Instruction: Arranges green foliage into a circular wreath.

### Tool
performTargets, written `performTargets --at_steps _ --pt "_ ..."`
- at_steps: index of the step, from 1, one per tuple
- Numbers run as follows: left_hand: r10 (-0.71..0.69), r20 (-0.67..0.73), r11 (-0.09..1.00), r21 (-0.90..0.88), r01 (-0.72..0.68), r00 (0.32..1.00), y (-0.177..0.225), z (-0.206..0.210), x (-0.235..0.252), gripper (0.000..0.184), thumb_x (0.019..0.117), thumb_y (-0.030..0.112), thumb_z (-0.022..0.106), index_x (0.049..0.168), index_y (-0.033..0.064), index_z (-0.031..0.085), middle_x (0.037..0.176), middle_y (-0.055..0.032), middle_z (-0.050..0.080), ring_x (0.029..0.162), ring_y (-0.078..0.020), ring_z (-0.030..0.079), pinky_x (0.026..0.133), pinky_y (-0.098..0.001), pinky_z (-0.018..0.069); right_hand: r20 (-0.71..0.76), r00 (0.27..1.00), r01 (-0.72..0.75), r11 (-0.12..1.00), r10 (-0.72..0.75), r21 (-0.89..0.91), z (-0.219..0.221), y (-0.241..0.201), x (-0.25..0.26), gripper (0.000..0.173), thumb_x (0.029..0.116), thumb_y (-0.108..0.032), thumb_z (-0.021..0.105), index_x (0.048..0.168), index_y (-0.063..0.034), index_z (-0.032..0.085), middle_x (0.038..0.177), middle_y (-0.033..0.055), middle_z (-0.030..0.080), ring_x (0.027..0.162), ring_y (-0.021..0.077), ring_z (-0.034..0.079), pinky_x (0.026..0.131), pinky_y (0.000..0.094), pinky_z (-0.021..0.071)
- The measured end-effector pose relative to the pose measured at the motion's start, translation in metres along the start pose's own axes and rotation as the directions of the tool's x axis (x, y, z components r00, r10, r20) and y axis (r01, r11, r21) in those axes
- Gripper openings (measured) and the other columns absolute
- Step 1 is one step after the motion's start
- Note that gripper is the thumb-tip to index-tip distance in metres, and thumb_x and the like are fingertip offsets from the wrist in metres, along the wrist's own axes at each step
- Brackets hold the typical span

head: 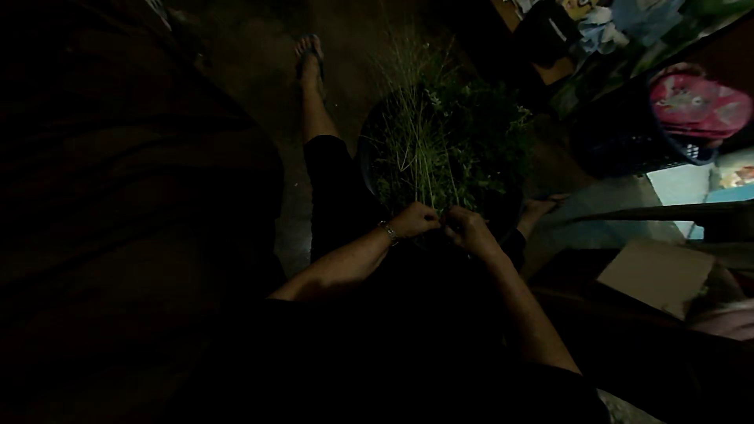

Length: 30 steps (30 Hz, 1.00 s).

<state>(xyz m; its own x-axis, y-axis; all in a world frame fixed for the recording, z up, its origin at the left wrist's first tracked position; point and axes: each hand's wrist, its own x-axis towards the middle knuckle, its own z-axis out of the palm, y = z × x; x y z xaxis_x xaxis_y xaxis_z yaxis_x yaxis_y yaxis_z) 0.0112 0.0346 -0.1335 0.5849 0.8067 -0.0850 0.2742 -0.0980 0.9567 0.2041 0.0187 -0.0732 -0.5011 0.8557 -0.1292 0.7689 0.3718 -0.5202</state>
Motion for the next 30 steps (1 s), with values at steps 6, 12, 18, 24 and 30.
performTargets --at_steps 6,12,18,24,30 --pt "0.007 -0.026 0.999 0.046 -0.006 1.0 0.008 -0.002 -0.002 0.021 0.1021 0.012 0.061 0.102 -0.0049 0.073 0.099 -0.0169 0.069 0.091 -0.0213 0.065 0.086 -0.0382 0.0525 -0.028 0.995 -0.098 0.993 0.1 0.059 -0.016 -0.003 -0.001 0.014 0.094 -0.007 0.066 0.099 0.0049 0.072 0.09 0.0177 0.07 0.081 0.025 0.067 0.078 0.043 0.0574" --pt "-0.134 -0.101 0.985 -0.118 0.121 0.986 0.006 -0.008 -0.003 0.022 0.1045 0.014 0.058 0.107 -0.0037 0.072 0.1 -0.0143 0.069 0.09 -0.0174 0.063 0.085 -0.0366 0.0511 -0.442 0.882 -0.2 0.979 0.166 -0.032 -0.056 0.025 -0.012 0.019 0.0981 -0.01 0.067 0.112 0.0032 0.07 0.108 0.0219 0.07 0.094 0.033 0.069 0.085 0.051 0.0572" --pt "-0.123 -0.211 0.917 -0.397 0.03 0.97 -0.016 0.003 0.002 0.019 0.1019 0.014 0.059 0.1 -0.0006 0.071 0.092 -0.0054 0.068 0.08 -0.0071 0.058 0.075 -0.0255 0.0497 -0.427 0.885 -0.243 0.966 0.185 -0.085 -0.046 0.012 -0.021 0.027 0.1017 -0.017 0.064 0.108 0.0089 0.069 0.112 0.0278 0.067 0.1 0.0406 0.068 0.09 0.054 0.0552" --pt "-0.136 -0.181 0.902 -0.43 0.047 0.974 -0.032 0.007 0.005 0.018 0.1009 0.016 0.06 0.102 0.0035 0.072 0.095 -0.0044 0.068 0.084 -0.0104 0.06 0.079 -0.031 0.0509 -0.314 0.915 -0.228 0.966 0.255 0.119 0.003 0.011 -0.007 0.043 0.0978 -0.019 0.071 0.129 0.008 0.059 0.124 0.0277 0.062 0.111 0.037 0.065 0.098 0.05 0.0535" --pt "-0.139 -0.029 0.904 -0.412 0.115 0.99 -0.017 0.006 0.005 0.016 0.1012 0.011 0.061 0.109 0.0006 0.071 0.093 -0.0034 0.069 0.08 -0.0067 0.062 0.076 -0.0245 0.0531 -0.409 0.899 -0.115 0.985 0.157 0.126 0.01 0.011 -0.001 0.02 0.0997 -0.008 0.064 0.112 0.0075 0.068 0.102 0.0225 0.071 0.089 0.0293 0.07 0.084 0.0433 0.0587"
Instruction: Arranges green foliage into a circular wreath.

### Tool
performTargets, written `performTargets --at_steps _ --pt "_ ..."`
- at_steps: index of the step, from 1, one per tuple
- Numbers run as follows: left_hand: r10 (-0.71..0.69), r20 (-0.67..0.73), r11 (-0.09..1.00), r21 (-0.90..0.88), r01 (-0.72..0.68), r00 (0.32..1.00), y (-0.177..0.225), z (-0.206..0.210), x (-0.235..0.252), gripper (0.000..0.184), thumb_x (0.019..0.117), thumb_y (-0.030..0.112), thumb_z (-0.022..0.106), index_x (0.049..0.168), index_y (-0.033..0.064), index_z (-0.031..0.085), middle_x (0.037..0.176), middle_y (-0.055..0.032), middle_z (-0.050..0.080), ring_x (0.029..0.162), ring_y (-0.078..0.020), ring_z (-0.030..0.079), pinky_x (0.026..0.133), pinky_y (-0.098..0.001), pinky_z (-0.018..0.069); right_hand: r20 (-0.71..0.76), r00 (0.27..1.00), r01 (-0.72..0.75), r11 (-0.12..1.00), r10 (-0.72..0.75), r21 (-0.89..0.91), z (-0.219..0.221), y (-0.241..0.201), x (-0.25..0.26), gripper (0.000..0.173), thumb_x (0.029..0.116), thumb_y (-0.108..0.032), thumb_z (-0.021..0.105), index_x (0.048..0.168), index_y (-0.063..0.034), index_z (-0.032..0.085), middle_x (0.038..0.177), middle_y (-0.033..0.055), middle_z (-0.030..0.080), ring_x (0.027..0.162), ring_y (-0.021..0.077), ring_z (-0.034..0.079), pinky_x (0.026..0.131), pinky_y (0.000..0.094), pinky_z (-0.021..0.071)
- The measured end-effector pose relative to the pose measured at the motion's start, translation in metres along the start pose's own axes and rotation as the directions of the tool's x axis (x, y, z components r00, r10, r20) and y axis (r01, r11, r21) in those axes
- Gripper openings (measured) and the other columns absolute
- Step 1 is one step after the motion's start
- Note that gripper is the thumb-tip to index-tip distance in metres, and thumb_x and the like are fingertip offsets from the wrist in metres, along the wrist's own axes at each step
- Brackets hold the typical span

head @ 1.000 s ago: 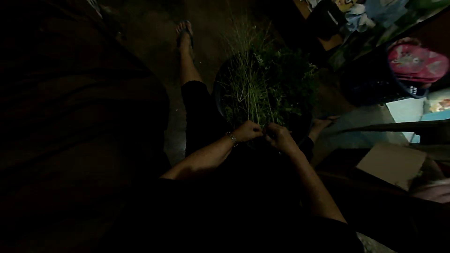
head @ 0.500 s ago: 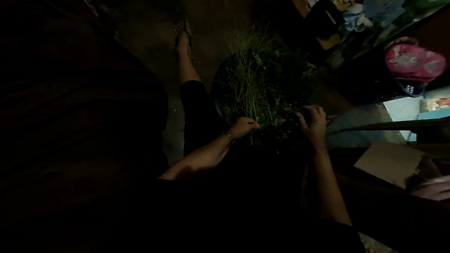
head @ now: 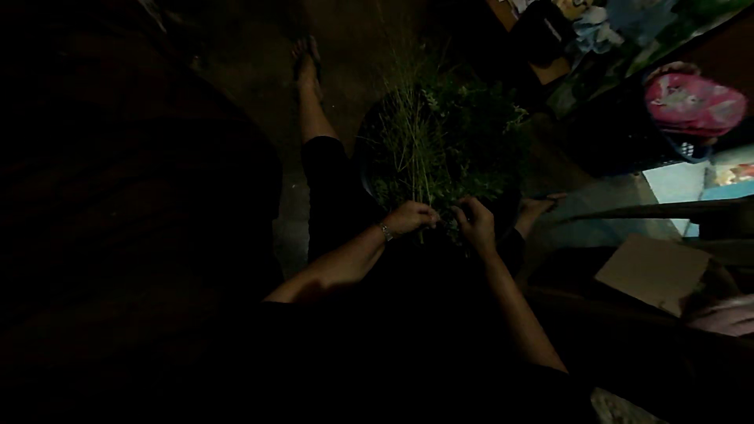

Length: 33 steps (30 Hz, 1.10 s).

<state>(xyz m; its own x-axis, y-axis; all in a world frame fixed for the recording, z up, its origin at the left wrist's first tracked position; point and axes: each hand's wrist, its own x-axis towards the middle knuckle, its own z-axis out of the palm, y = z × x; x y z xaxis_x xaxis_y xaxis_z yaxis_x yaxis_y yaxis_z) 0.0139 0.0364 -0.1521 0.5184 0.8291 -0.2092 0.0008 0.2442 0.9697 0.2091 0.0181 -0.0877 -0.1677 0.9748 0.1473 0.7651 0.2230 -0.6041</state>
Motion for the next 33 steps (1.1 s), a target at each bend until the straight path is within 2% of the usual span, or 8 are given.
performTargets --at_steps 2,6,12,16,18,27,31,33 --pt "-0.01 0.012 1.0 -0.025 0.01 1.0 0.007 0.003 -0.002 0.02 0.1026 0.012 0.059 0.114 -0.0012 0.069 0.093 -0.0047 0.069 0.079 -0.0073 0.063 0.075 -0.0246 0.0541 0.048 0.999 -0.013 1.0 0.014 -0.025 -0.001 -0.004 0.001 0.02 0.0999 -0.007 0.063 0.112 0.0068 0.069 0.104 0.0225 0.071 0.091 0.0311 0.071 0.086 0.0452 0.0585" --pt "0.017 -0.035 0.997 -0.072 -0.019 0.999 0.012 0.004 -0.002 0.02 0.1024 0.016 0.062 0.106 -0.0031 0.066 0.091 -0.0049 0.07 0.083 -0.0078 0.067 0.083 -0.0271 0.0557 0.088 0.996 0.003 1.0 -0.002 -0.011 0.005 -0.013 -0.001 0.018 0.0995 -0.008 0.064 0.109 0.0056 0.071 0.102 0.0205 0.072 0.091 0.0292 0.072 0.087 0.0439 0.0585" --pt "-0.027 -0.143 0.996 -0.088 0.015 0.989 0.013 0.004 -0.003 0.013 0.0999 0.009 0.064 0.103 -0.0029 0.068 0.093 -0.0055 0.068 0.08 -0.0075 0.062 0.079 -0.0263 0.0537 0.143 0.989 -0.027 0.999 0.022 0.034 0.007 -0.017 -0.001 0.018 0.1005 -0.006 0.062 0.112 0.004 0.072 0.107 0.0193 0.072 0.093 0.0256 0.071 0.087 0.0402 0.0586" --pt "-0.011 -0.129 0.988 0.15 0.031 0.992 0.021 0.004 -0.007 0.023 0.1035 0.018 0.061 0.099 -0.0028 0.069 0.089 -0.0067 0.064 0.078 -0.0089 0.057 0.077 -0.0275 0.0497 0.179 0.981 -0.063 0.997 0.069 -0.043 0.0 -0.022 -0.001 0.017 0.0977 -0.006 0.064 0.108 0.0052 0.07 0.097 0.0195 0.071 0.084 0.0255 0.069 0.08 0.0404 0.0579" --pt "-0.01 -0.113 0.969 0.244 0.038 0.994 0.028 0.006 -0.009 0.023 0.1043 0.017 0.06 0.108 -0.0029 0.071 0.101 -0.0129 0.068 0.088 -0.0156 0.062 0.085 -0.0346 0.0518 0.186 0.978 -0.083 0.992 0.099 -0.094 -0.002 -0.025 -0.002 0.018 0.0959 -0.008 0.066 0.106 0.0059 0.071 0.095 0.0205 0.071 0.084 0.0282 0.069 0.08 0.0437 0.0578" --pt "0.025 -0.092 0.959 0.283 0.002 0.995 0.031 0.003 -0.008 0.023 0.1053 0.011 0.056 0.115 -0.0057 0.068 0.113 -0.0198 0.068 0.101 -0.024 0.065 0.093 -0.0409 0.0514 0.202 0.955 -0.201 0.974 0.219 -0.106 -0.03 -0.033 0.006 0.018 0.0951 -0.008 0.069 0.108 0.0044 0.069 0.091 0.0183 0.069 0.079 0.0257 0.067 0.076 0.0445 0.057" --pt "0.029 -0.128 0.949 0.316 0.013 0.991 0.026 -0.003 -0.005 0.024 0.1056 0.012 0.055 0.115 -0.0067 0.068 0.111 -0.0214 0.068 0.099 -0.0272 0.065 0.091 -0.0433 0.0521 0.133 0.97 -0.176 0.965 0.204 -0.196 -0.058 -0.032 0.015 0.019 0.0976 -0.008 0.066 0.111 0.0044 0.069 0.099 0.0223 0.07 0.086 0.0332 0.069 0.081 0.0519 0.0568" --pt "0.07 -0.102 0.941 0.336 -0.032 0.992 0.025 -0.004 -0.006 0.024 0.1052 0.01 0.056 0.116 -0.0081 0.067 0.115 -0.0231 0.067 0.106 -0.0288 0.065 0.097 -0.0431 0.051 0.075 0.995 -0.047 0.956 0.072 -0.29 -0.066 -0.024 0.022 0.022 0.0993 -0.011 0.066 0.116 0.0025 0.07 0.114 0.0233 0.068 0.104 0.0393 0.067 0.091 0.057 0.0535"
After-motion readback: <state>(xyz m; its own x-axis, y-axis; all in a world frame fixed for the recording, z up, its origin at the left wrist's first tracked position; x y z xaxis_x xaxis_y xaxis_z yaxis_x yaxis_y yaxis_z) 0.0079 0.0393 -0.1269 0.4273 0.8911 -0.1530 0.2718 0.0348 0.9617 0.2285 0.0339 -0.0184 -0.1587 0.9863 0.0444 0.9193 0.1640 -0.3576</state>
